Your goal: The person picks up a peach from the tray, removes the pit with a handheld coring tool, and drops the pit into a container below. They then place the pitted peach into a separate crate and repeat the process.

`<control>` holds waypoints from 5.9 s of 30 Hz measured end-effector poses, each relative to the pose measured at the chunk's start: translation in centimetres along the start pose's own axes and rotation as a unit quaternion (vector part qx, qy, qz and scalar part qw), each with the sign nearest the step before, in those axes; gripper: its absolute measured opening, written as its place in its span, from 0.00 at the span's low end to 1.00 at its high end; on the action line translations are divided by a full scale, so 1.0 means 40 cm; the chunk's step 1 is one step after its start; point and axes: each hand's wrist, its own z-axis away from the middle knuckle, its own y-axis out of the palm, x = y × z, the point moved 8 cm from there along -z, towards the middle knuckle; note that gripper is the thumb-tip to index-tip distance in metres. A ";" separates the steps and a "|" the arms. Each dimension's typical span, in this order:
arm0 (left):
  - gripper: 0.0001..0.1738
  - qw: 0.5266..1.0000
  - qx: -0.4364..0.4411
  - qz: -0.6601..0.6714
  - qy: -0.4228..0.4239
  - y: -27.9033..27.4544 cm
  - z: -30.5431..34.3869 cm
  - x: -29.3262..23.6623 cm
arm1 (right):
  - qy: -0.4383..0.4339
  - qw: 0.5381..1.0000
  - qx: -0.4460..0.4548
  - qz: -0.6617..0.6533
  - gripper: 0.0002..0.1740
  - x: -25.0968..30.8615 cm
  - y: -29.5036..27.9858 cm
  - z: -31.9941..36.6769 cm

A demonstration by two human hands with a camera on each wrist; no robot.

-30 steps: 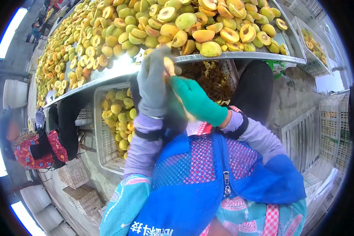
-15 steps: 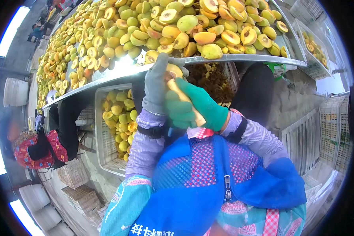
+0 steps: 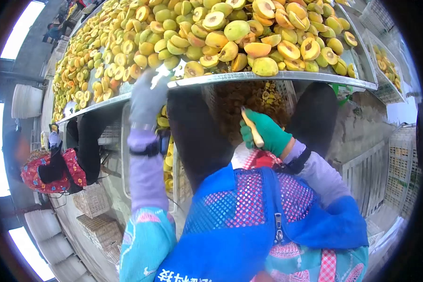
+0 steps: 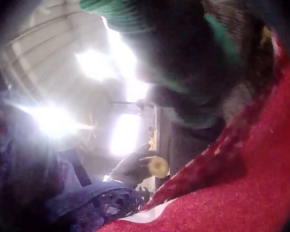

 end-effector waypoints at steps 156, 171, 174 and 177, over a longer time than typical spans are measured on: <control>0.23 0.796 0.116 0.594 -0.011 0.161 0.166 -0.266 | -0.130 0.975 0.180 -0.023 0.23 0.047 0.305 0.016; 0.22 0.642 0.019 0.720 -0.262 0.173 0.202 -0.046 | -0.001 0.937 0.347 -0.033 0.20 0.040 0.376 0.146; 0.26 0.936 -0.073 0.316 -0.138 0.010 0.196 0.204 | 0.018 0.965 0.225 -0.130 0.17 0.039 0.207 0.101; 0.26 0.989 -0.039 -0.110 -0.086 -0.048 0.093 0.136 | -0.051 0.998 0.025 -0.035 0.19 -0.020 -0.072 -0.024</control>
